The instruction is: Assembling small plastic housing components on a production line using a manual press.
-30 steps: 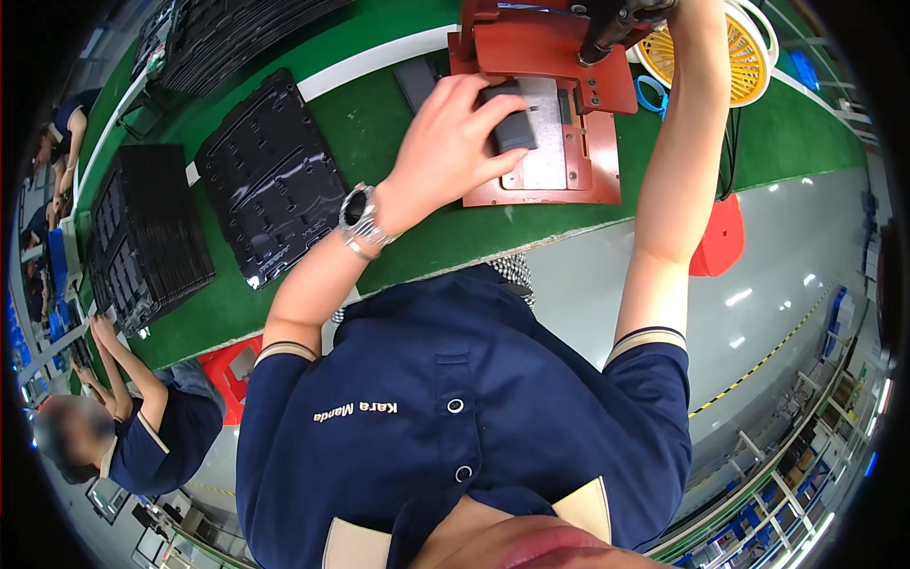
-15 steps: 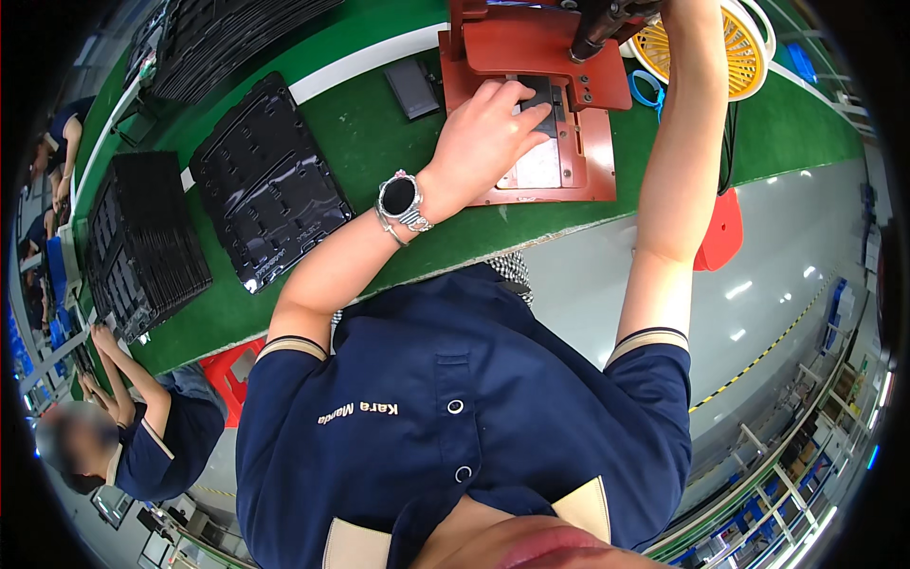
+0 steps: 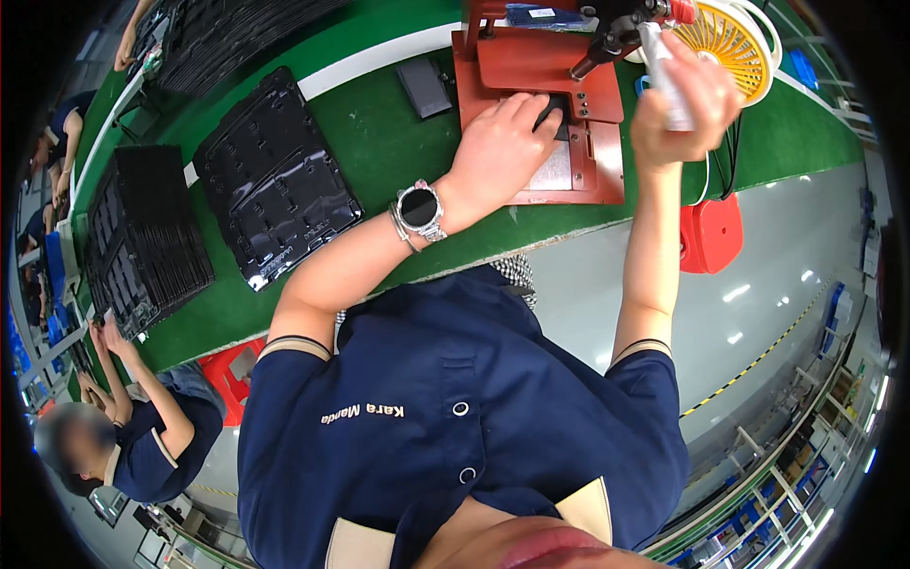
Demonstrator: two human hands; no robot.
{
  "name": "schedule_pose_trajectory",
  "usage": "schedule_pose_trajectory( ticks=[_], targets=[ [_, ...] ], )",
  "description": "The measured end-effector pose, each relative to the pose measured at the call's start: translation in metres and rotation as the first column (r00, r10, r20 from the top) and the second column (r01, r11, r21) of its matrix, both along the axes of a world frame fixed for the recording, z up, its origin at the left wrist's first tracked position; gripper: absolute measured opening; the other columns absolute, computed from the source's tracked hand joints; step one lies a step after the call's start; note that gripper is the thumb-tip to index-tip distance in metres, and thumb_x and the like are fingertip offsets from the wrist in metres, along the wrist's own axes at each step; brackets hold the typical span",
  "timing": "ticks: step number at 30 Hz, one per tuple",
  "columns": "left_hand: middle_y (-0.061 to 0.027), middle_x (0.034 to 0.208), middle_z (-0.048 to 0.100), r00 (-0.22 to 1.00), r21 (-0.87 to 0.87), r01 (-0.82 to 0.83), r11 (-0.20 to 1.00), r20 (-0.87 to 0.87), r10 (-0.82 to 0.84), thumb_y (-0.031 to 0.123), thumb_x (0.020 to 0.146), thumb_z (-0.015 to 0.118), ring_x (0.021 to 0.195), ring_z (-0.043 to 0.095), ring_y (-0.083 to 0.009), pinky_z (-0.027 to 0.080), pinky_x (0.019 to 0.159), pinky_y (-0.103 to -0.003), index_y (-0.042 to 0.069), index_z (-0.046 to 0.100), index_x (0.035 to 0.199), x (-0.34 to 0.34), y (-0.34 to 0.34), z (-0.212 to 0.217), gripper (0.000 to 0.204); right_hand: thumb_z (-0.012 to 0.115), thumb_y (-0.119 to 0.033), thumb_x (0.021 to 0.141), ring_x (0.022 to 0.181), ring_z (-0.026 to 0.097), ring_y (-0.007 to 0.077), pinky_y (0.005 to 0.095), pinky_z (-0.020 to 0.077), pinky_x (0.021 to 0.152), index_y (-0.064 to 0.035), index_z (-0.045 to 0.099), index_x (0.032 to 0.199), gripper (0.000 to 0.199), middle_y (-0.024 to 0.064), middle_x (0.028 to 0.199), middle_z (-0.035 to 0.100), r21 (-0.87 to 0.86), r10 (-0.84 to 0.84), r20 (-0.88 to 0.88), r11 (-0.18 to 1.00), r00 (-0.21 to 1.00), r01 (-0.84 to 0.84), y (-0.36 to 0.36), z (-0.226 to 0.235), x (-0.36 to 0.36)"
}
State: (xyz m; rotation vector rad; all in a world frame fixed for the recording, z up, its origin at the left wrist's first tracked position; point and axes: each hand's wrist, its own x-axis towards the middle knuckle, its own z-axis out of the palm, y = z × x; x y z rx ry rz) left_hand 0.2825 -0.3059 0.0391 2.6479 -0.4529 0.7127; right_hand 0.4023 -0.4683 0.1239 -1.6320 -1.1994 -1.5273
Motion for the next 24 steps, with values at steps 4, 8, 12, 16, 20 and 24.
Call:
schedule_pose_trajectory(
  ticks=[4, 8, 12, 16, 20, 24],
  targets=[
    [-0.0067, 0.12, 0.063, 0.996, -0.028, 0.068, 0.997, -0.054, -0.069, 0.027, 0.083, 0.077, 0.113, 0.06, -0.0275, 0.047, 0.097, -0.041, 0.009, 0.068, 0.114, 0.004, 0.01, 0.009, 0.037, 0.063, -0.015, 0.094, 0.076, 0.061, 0.0143, 0.0296, 0.0503, 0.075, 0.0036, 0.066, 0.106, 0.022, 0.0083, 0.085, 0.07, 0.233, 0.299, -0.409, 0.948, 0.862, -0.218, 0.003, 0.044, 0.014],
    [-0.0083, 0.117, 0.062, 0.985, -0.046, 0.136, 0.99, -0.099, -0.14, 0.03, 0.083, 0.079, 0.111, 0.058, -0.0328, 0.042, 0.101, -0.044, 0.012, 0.062, 0.12, 0.018, 0.022, 0.009, 0.044, 0.065, -0.02, 0.095, 0.064, 0.058, 0.0112, 0.0252, 0.0482, 0.064, 0.0003, 0.067, 0.103, 0.022, 0.0044, 0.082, 0.064, 0.423, 0.361, -0.716, 0.905, 0.598, -0.04, 0.047, 0.084, 0.016],
    [-0.0116, 0.113, 0.063, 0.947, -0.14, 0.2, 0.97, -0.225, -0.228, 0.034, 0.08, 0.081, 0.11, 0.058, -0.0347, 0.042, 0.101, -0.046, 0.012, 0.062, 0.12, 0.026, 0.033, 0.015, 0.049, 0.062, -0.033, 0.095, 0.053, 0.055, 0.0148, 0.0286, 0.045, 0.053, -0.0058, 0.062, 0.075, 0.034, 0.0033, 0.063, 0.059, 0.247, 0.277, -0.954, 0.943, 0.115, -0.224, 0.045, 0.099, 0.061],
    [-0.0121, 0.112, 0.065, 0.985, -0.049, 0.099, 0.994, -0.136, -0.105, 0.038, 0.078, 0.082, 0.109, 0.059, -0.0348, 0.044, 0.1, -0.046, 0.01, 0.064, 0.115, 0.006, 0.053, 0.027, 0.05, 0.062, -0.033, 0.095, 0.053, 0.054, 0.0146, 0.0284, 0.0427, 0.052, -0.005, 0.063, 0.074, 0.035, 0.0035, 0.06, 0.058, 0.126, 0.155, -0.981, 0.966, 0.114, -0.228, 0.045, 0.101, 0.065],
    [-0.0115, 0.117, 0.066, 0.984, -0.024, -0.121, 0.992, -0.137, 0.116, 0.041, 0.079, 0.082, 0.114, 0.06, -0.0332, 0.047, 0.098, -0.045, 0.008, 0.065, 0.114, -0.01, 0.103, 0.026, 0.05, 0.061, -0.032, 0.095, 0.052, 0.054, 0.0147, 0.0281, 0.0414, 0.052, -0.0038, 0.064, 0.073, 0.036, 0.0038, 0.057, 0.057, 0.11, 0.15, -0.974, 0.968, 0.169, -0.226, 0.048, 0.102, 0.061],
    [-0.017, 0.13, 0.059, 0.965, -0.008, -0.166, 0.986, -0.21, 0.161, 0.044, 0.079, 0.082, 0.119, 0.056, -0.0363, 0.048, 0.101, -0.045, 0.007, 0.061, 0.128, -0.002, 0.136, -0.003, 0.066, 0.061, -0.032, 0.094, 0.053, 0.054, 0.0147, 0.0271, 0.042, 0.054, -0.0029, 0.064, 0.074, 0.036, 0.0045, 0.057, 0.057, 0.154, 0.19, -0.964, 0.969, 0.185, -0.194, 0.053, 0.101, 0.051]
  ],
)
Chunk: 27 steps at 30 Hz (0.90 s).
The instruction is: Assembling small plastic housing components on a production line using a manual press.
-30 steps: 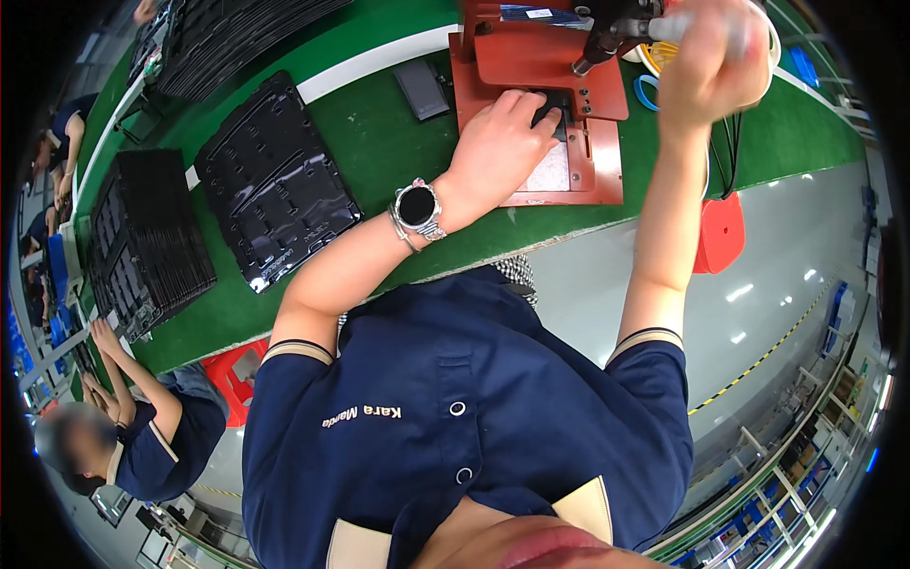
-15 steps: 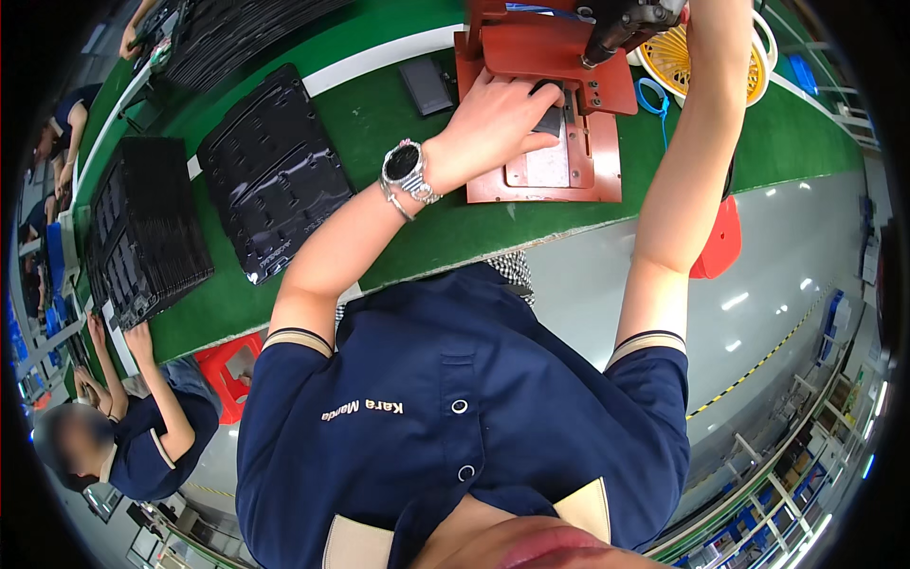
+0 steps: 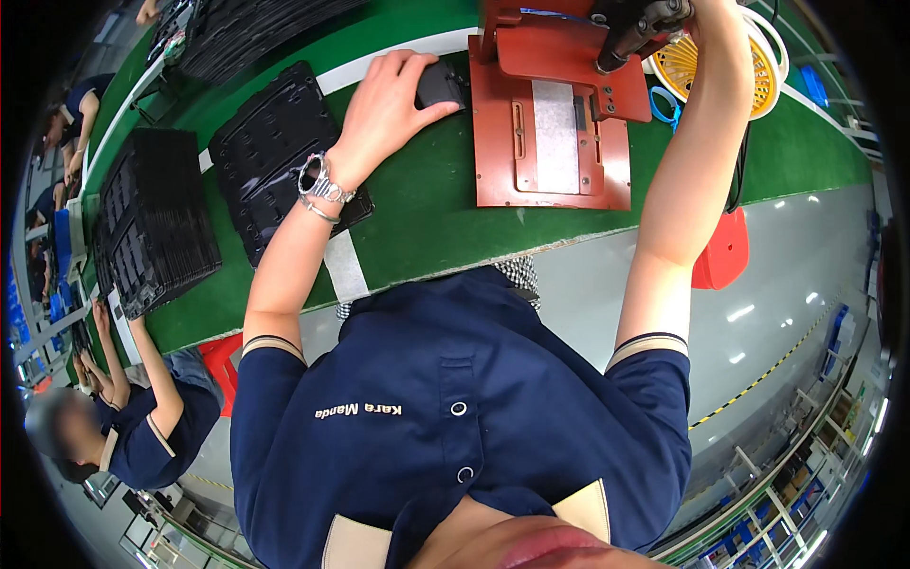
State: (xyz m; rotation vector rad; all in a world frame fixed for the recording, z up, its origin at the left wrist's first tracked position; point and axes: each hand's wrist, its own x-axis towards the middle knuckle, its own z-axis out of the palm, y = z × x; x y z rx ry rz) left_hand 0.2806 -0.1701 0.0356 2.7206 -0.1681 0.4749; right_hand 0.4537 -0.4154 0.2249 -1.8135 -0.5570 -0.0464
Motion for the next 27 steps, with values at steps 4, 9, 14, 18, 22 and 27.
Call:
schedule_pose_trajectory(
  ticks=[4, 9, 14, 18, 22, 27],
  targets=[
    [-0.0213, 0.137, 0.052, 0.992, 0.081, 0.118, 0.99, -0.042, -0.115, 0.045, 0.078, 0.083, 0.127, 0.05, -0.0387, 0.046, 0.107, -0.046, 0.008, 0.049, 0.147, 0.007, 0.003, -0.015, 0.085, 0.06, -0.031, 0.096, 0.057, 0.057, 0.0145, 0.0267, 0.0436, 0.057, -0.0022, 0.067, 0.08, 0.033, 0.0056, 0.062, 0.06, -0.042, 0.061, 0.007, 0.997, 0.998, -0.061, -0.009, -0.007, 0.013],
    [-0.0216, 0.13, 0.057, 0.979, 0.115, 0.185, 0.976, -0.106, -0.174, 0.04, 0.076, 0.085, 0.121, 0.055, -0.0379, 0.05, 0.1, -0.045, 0.007, 0.052, 0.143, 0.025, 0.006, -0.014, 0.081, 0.062, -0.012, 0.096, 0.073, 0.063, 0.0146, 0.0286, 0.0498, 0.068, 0.0015, 0.067, 0.104, 0.017, 0.0067, 0.08, 0.067, 0.367, -0.526, 0.681, 0.847, 0.51, 0.384, -0.007, -0.028, -0.022],
    [-0.0208, 0.124, 0.059, 0.971, 0.159, 0.186, 0.97, -0.183, -0.157, 0.041, 0.077, 0.082, 0.118, 0.056, -0.0373, 0.051, 0.097, -0.046, 0.008, 0.053, 0.141, 0.038, 0.006, -0.008, 0.078, 0.064, -0.007, 0.082, 0.08, 0.065, 0.0201, 0.0316, 0.0537, 0.075, -0.0026, 0.069, 0.096, 0.015, 0.0066, 0.083, 0.071, 0.152, -0.201, 0.914, 0.975, 0.354, 0.162, -0.018, -0.082, -0.108],
    [-0.0226, 0.128, 0.06, 0.961, 0.019, 0.139, 0.99, -0.244, -0.13, 0.041, 0.077, 0.081, 0.12, 0.058, -0.0391, 0.049, 0.101, -0.046, 0.006, 0.052, 0.142, 0.026, 0.01, 0.001, 0.079, 0.065, -0.014, 0.083, 0.105, 0.063, 0.0232, 0.035, 0.0509, 0.088, -0.0057, 0.064, 0.117, 0.036, 0.0051, 0.112, 0.068, -0.62, 0.528, 0.751, 0.771, 0.397, 0.148, 0.012, -0.119, -0.131],
    [-0.0196, 0.136, 0.061, 0.869, -0.382, 0.163, 0.91, -0.381, -0.315, 0.036, 0.082, 0.077, 0.128, 0.057, -0.0367, 0.045, 0.107, -0.043, 0.003, 0.046, 0.147, -0.009, 0.01, 0.026, 0.079, 0.062, -0.014, 0.085, 0.116, 0.059, 0.0234, 0.0385, 0.0466, 0.098, -0.0065, 0.058, 0.12, 0.036, 0.0065, 0.119, 0.063, -0.679, 0.605, 0.684, 0.733, 0.407, 0.05, 0.045, -0.136, -0.134],
    [-0.0206, 0.146, 0.054, 0.843, -0.813, 0.017, 0.582, -0.302, -0.446, 0.043, 0.098, 0.064, 0.132, 0.055, -0.0352, 0.042, 0.111, -0.04, 0.006, 0.035, 0.156, -0.071, 0.026, 0.02, 0.075, 0.072, -0.014, 0.083, 0.108, 0.063, 0.0311, 0.0405, 0.0501, 0.093, -0.0044, 0.056, 0.117, 0.039, 0.0125, 0.115, 0.066, -0.564, 0.707, 0.373, 0.687, 0.601, -0.459, 0.069, -0.127, -0.145]
  ],
)
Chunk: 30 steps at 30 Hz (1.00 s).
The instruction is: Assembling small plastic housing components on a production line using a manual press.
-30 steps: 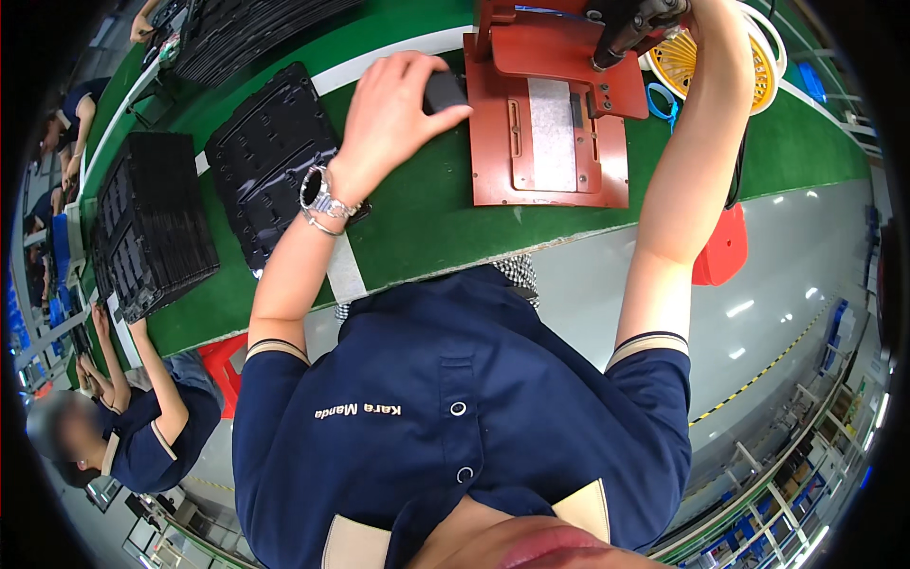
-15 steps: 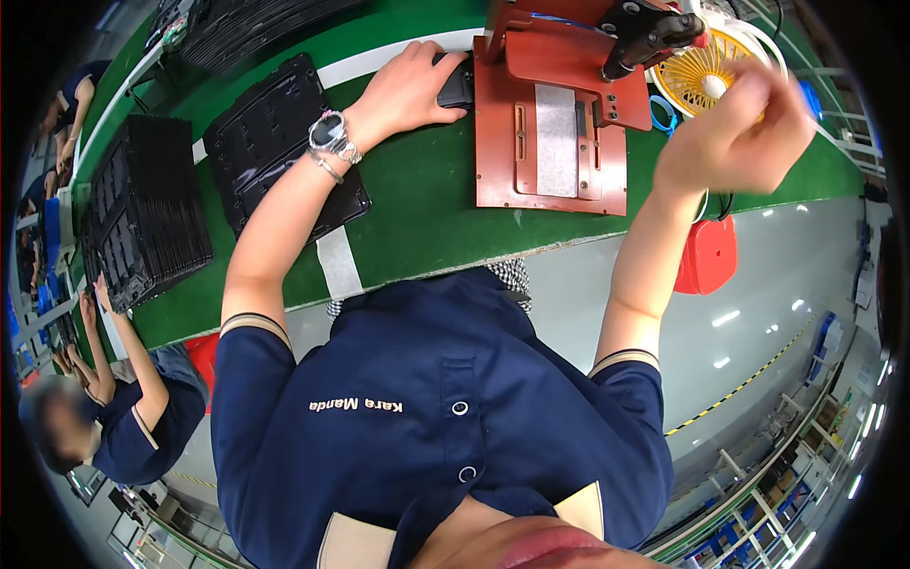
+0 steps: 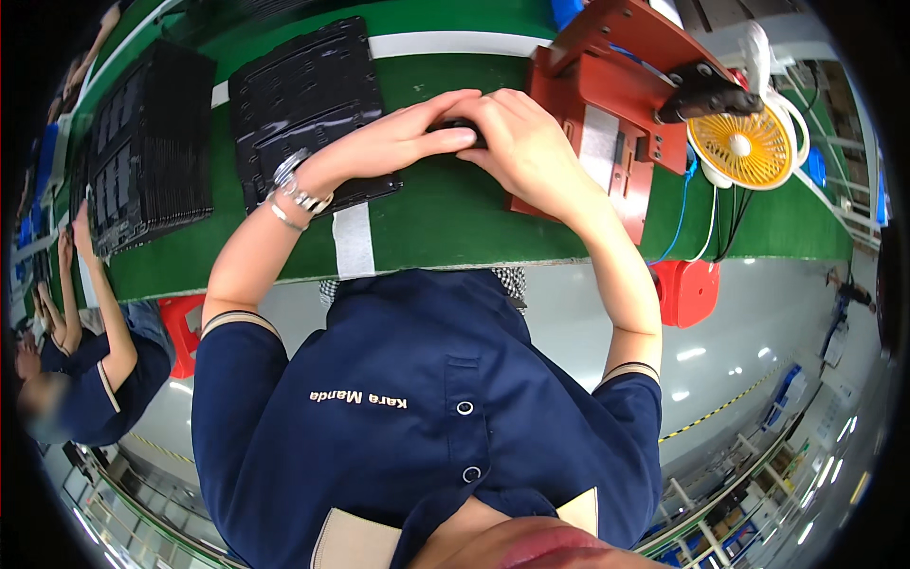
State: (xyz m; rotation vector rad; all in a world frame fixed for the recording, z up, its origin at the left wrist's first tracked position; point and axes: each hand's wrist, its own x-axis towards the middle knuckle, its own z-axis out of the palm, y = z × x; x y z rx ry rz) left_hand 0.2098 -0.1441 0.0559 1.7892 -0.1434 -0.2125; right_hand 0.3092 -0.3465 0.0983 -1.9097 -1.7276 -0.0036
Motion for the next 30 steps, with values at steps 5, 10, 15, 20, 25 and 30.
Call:
schedule_pose_trajectory(
  ticks=[5, 10, 15, 20, 25, 30],
  targets=[
    [-0.0175, 0.16, 0.038, 0.939, 0.588, -0.336, 0.736, 0.266, 0.216, 0.035, 0.098, 0.063, 0.152, 0.029, -0.0354, 0.028, 0.123, -0.046, 0.006, 0.036, 0.157, -0.07, 0.013, 0.007, 0.071, 0.073, -0.026, 0.093, 0.086, 0.069, 0.0443, 0.0499, 0.0521, 0.075, 0.0009, 0.05, 0.111, 0.04, 0.0222, 0.088, 0.071, -0.372, -0.178, -0.386, 0.928, 0.905, 0.024, 0.021, -0.024, 0.01],
    [-0.0162, 0.164, 0.032, 0.93, 0.805, -0.365, 0.469, 0.287, 0.23, 0.042, 0.095, 0.065, 0.155, 0.023, -0.0328, 0.021, 0.126, -0.048, 0.005, 0.037, 0.156, -0.114, 0.006, -0.029, 0.077, 0.074, -0.019, 0.091, 0.101, 0.062, 0.034, 0.0432, 0.0485, 0.089, -0.0018, 0.055, 0.113, 0.034, 0.0155, 0.105, 0.066, -0.387, -0.221, -0.311, 0.918, 0.925, 0.089, 0.028, -0.049, 0.025],
    [-0.0151, 0.164, 0.032, 0.928, 0.764, -0.371, 0.528, 0.276, 0.252, 0.039, 0.093, 0.068, 0.155, 0.023, -0.0327, 0.022, 0.126, -0.048, 0.006, 0.04, 0.155, -0.125, 0.0, -0.027, 0.076, 0.074, -0.018, 0.089, 0.111, 0.057, 0.0305, 0.0413, 0.048, 0.095, -0.0057, 0.07, 0.112, 0.026, 0.0083, 0.116, 0.063, -0.263, -0.227, -0.247, 0.951, 0.942, 0.161, 0.031, -0.049, 0.023],
    [-0.0147, 0.161, 0.037, 0.903, 0.707, -0.43, 0.562, 0.325, 0.282, 0.034, 0.091, 0.071, 0.153, 0.027, -0.0349, 0.025, 0.124, -0.048, 0.007, 0.044, 0.152, -0.132, -0.006, -0.018, 0.072, 0.073, -0.019, 0.089, 0.109, 0.059, 0.029, 0.0416, 0.0491, 0.093, -0.0065, 0.072, 0.11, 0.024, 0.007, 0.114, 0.064, -0.285, -0.344, -0.2, 0.916, 0.917, 0.282, 0.029, -0.048, 0.018],
    [-0.0145, 0.14, 0.058, 0.816, 0.337, -0.57, 0.749, 0.343, 0.466, 0.02, 0.092, 0.071, 0.133, 0.053, -0.0326, 0.044, 0.11, -0.044, 0.003, 0.053, 0.142, -0.127, -0.012, 0.003, 0.056, 0.073, -0.013, 0.09, 0.09, 0.068, 0.0268, 0.0372, 0.0543, 0.082, -0.0023, 0.072, 0.107, 0.021, 0.012, 0.091, 0.068, -0.301, -0.468, -0.371, 0.878, 0.802, 0.373, 0.032, -0.028, 0.009],
    [-0.0181, 0.114, 0.069, 0.879, -0.075, -0.474, 0.877, 0.014, 0.476, 0.019, 0.098, 0.067, 0.101, 0.071, -0.0252, 0.057, 0.087, -0.038, -0.002, 0.051, 0.134, -0.113, -0.021, 0.01, 0.045, 0.073, -0.01, 0.089, 0.088, 0.069, 0.0201, 0.0335, 0.0541, 0.081, 0.0003, 0.072, 0.105, 0.019, 0.0109, 0.092, 0.07, -0.188, -0.267, -0.681, 0.964, 0.682, 0.189, 0.054, 0.012, -0.044]
  ],
)
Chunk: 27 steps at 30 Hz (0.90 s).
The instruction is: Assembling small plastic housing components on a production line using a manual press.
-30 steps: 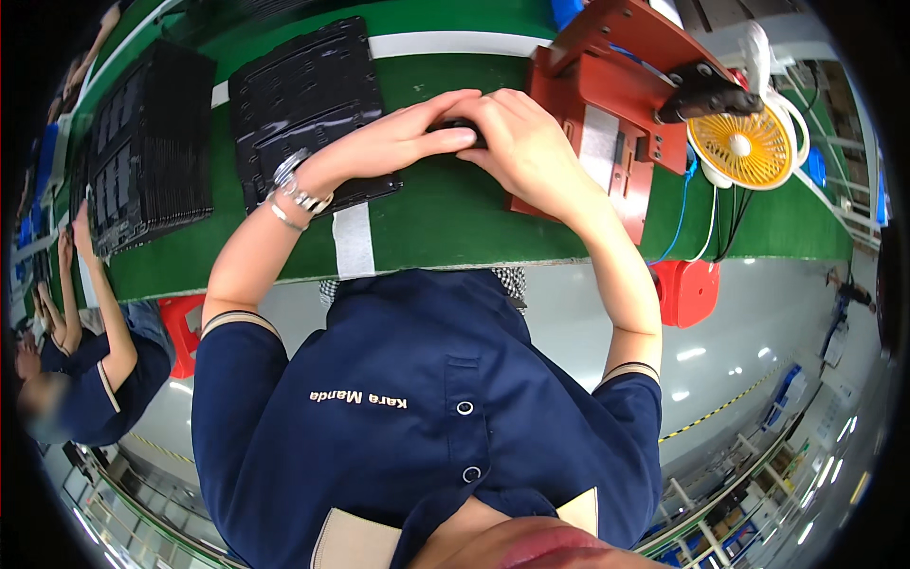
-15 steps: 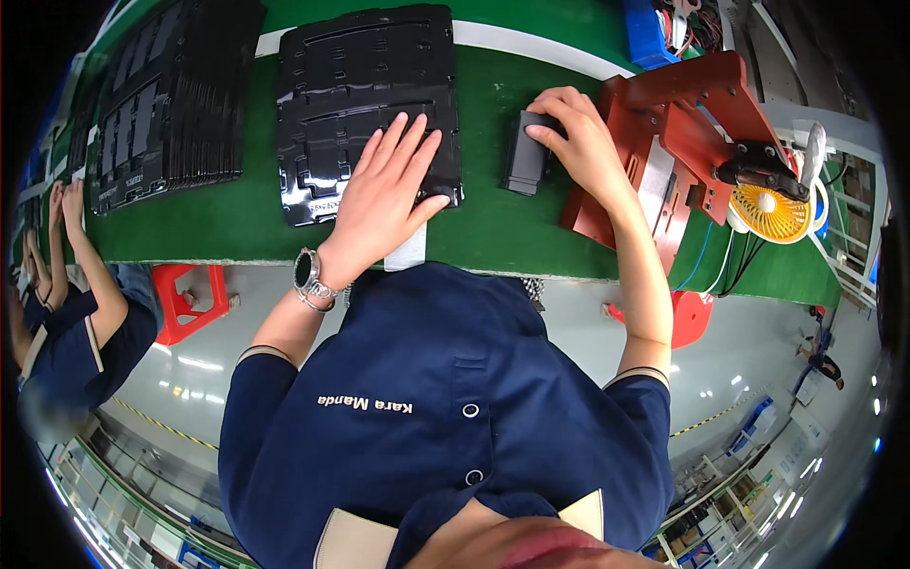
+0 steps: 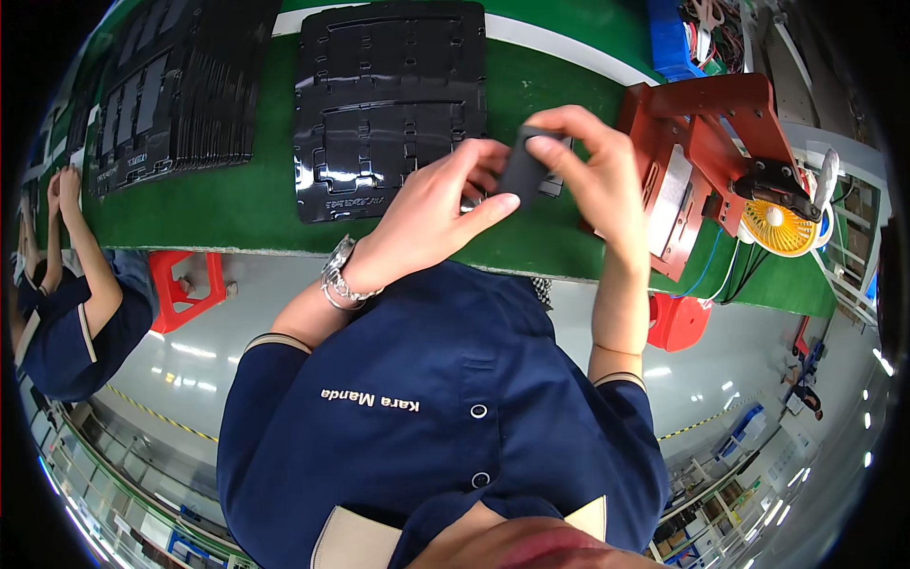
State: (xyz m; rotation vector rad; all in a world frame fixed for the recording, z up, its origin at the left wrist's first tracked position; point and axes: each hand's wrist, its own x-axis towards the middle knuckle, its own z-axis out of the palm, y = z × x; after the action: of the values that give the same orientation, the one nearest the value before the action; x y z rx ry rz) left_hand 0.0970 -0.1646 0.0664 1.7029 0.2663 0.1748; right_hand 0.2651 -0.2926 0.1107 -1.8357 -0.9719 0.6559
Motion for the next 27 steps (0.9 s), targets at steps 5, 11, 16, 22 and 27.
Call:
schedule_pose_trajectory(
  ticks=[5, 11, 16, 22, 27],
  targets=[
    [-0.0072, 0.088, 0.066, 0.992, -0.395, -0.114, 0.912, -0.004, 0.123, 0.009, 0.102, 0.057, 0.074, 0.067, -0.0116, 0.057, 0.065, -0.028, -0.001, 0.051, 0.125, 0.003, 0.003, 0.008, 0.027, 0.069, -0.011, 0.095, 0.087, 0.068, 0.0151, 0.0288, 0.0547, 0.079, -0.0003, 0.069, 0.106, 0.016, 0.0061, 0.093, 0.069, 0.153, -0.044, -0.154, 0.986, 0.987, 0.068, 0.023, -0.01, -0.027],
    [-0.0072, 0.087, 0.064, 0.969, -0.568, -0.174, 0.804, 0.048, 0.243, 0.011, 0.104, 0.055, 0.076, 0.066, -0.0131, 0.056, 0.062, -0.026, 0.0, 0.047, 0.128, -0.008, 0.016, 0.007, 0.028, 0.064, -0.013, 0.101, 0.092, 0.065, 0.0117, 0.0286, 0.0535, 0.084, 0.0014, 0.064, 0.102, 0.014, 0.0032, 0.094, 0.067, 0.211, -0.005, -0.529, 0.968, 0.849, 0.137, 0.017, -0.032, -0.043],
    [-0.0069, 0.092, 0.063, 0.965, -0.564, -0.175, 0.807, 0.062, 0.253, 0.011, 0.103, 0.056, 0.076, 0.065, -0.0121, 0.056, 0.061, -0.025, 0.0, 0.047, 0.127, -0.006, 0.01, 0.007, 0.027, 0.061, -0.009, 0.102, 0.082, 0.066, 0.0135, 0.0294, 0.0541, 0.081, 0.002, 0.062, 0.1, 0.011, 0.0049, 0.092, 0.065, 0.239, 0.034, -0.503, 0.966, 0.863, 0.101, 0.018, -0.024, -0.05],
    [-0.0062, 0.094, 0.062, 0.966, -0.544, -0.177, 0.82, 0.062, 0.25, 0.007, 0.101, 0.056, 0.075, 0.064, -0.0107, 0.055, 0.06, -0.025, 0.0, 0.049, 0.124, -0.004, 0.007, 0.004, 0.025, 0.059, -0.002, 0.101, 0.072, 0.068, 0.0171, 0.0301, 0.0548, 0.072, 0.0057, 0.061, 0.097, 0.009, 0.0079, 0.093, 0.06, 0.294, 0.065, -0.497, 0.951, 0.865, 0.097, 0.018, -0.017, -0.054],
    [-0.0049, 0.088, 0.062, 0.965, -0.516, -0.169, 0.84, 0.088, 0.249, 0.005, 0.1, 0.056, 0.071, 0.063, -0.0098, 0.054, 0.059, -0.025, 0.0, 0.05, 0.122, -0.003, 0.005, 0.002, 0.024, 0.059, 0.001, 0.099, 0.071, 0.069, 0.0174, 0.0302, 0.0553, 0.071, 0.0064, 0.061, 0.094, 0.008, 0.009, 0.098, 0.058, 0.289, 0.056, -0.443, 0.954, 0.895, 0.083, 0.016, -0.017, -0.053]
  ],
)
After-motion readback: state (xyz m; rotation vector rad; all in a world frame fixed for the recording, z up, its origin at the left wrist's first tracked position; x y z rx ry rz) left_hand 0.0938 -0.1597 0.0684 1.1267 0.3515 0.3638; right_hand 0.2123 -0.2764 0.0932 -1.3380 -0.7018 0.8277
